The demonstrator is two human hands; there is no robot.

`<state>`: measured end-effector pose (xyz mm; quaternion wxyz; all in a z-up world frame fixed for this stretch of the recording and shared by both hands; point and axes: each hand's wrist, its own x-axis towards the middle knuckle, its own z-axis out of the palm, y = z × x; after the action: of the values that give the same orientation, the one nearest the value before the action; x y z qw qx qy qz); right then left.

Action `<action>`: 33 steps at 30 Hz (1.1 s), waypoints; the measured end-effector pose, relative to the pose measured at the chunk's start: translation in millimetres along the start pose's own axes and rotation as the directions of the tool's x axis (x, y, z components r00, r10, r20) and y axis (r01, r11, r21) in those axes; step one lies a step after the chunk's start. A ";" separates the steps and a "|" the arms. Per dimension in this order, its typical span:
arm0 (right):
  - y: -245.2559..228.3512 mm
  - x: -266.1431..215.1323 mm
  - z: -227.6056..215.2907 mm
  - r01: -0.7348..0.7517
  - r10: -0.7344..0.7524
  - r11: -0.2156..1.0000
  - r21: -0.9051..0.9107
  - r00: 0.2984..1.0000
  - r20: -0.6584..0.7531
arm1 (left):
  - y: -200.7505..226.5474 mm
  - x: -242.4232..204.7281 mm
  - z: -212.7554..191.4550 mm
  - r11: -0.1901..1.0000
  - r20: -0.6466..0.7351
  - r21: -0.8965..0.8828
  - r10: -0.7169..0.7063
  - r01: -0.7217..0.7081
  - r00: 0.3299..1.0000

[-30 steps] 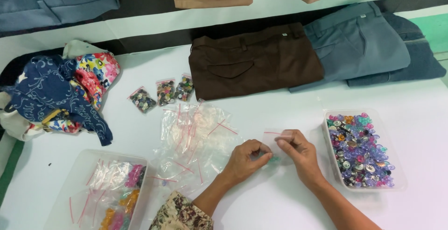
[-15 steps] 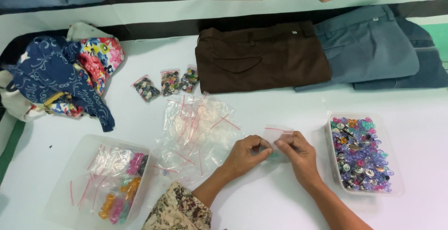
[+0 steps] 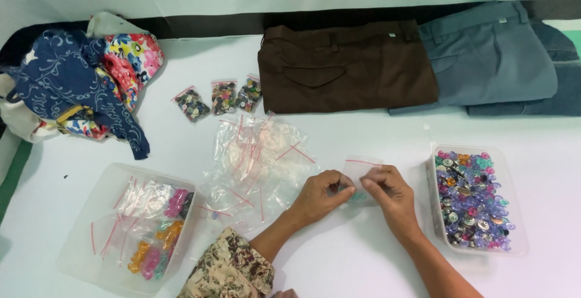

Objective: Sorting and counting colorful buttons before placing them into small plastic bags.

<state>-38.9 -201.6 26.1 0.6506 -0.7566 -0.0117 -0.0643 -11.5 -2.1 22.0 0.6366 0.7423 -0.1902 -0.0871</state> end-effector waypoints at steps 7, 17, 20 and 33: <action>2.5 3.1 2.9 0.126 -0.119 0.989 0.076 0.989 -0.089 | -3.2 1.0 1.2 0.995 -0.033 -0.007 0.099 -0.099 0.995; -5.8 -1.3 7.2 0.153 -0.148 0.985 0.079 0.987 -0.068 | 1.8 -3.6 3.5 0.991 -0.016 0.040 0.128 -0.127 0.992; -0.5 1.3 5.5 0.175 -0.167 0.981 0.088 0.982 -0.087 | 2.4 -3.9 2.9 0.988 0.004 0.059 0.141 -0.141 0.990; -11.1 -6.0 11.3 0.121 -0.127 0.987 0.102 0.990 0.058 | -5.7 -0.6 8.6 0.992 -0.128 -0.111 0.047 -0.062 0.991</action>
<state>-45.0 -188.4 34.7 0.6811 -0.7231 -0.0830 -0.0796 -14.3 -9.0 14.9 0.6911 0.7029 -0.1649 -0.0339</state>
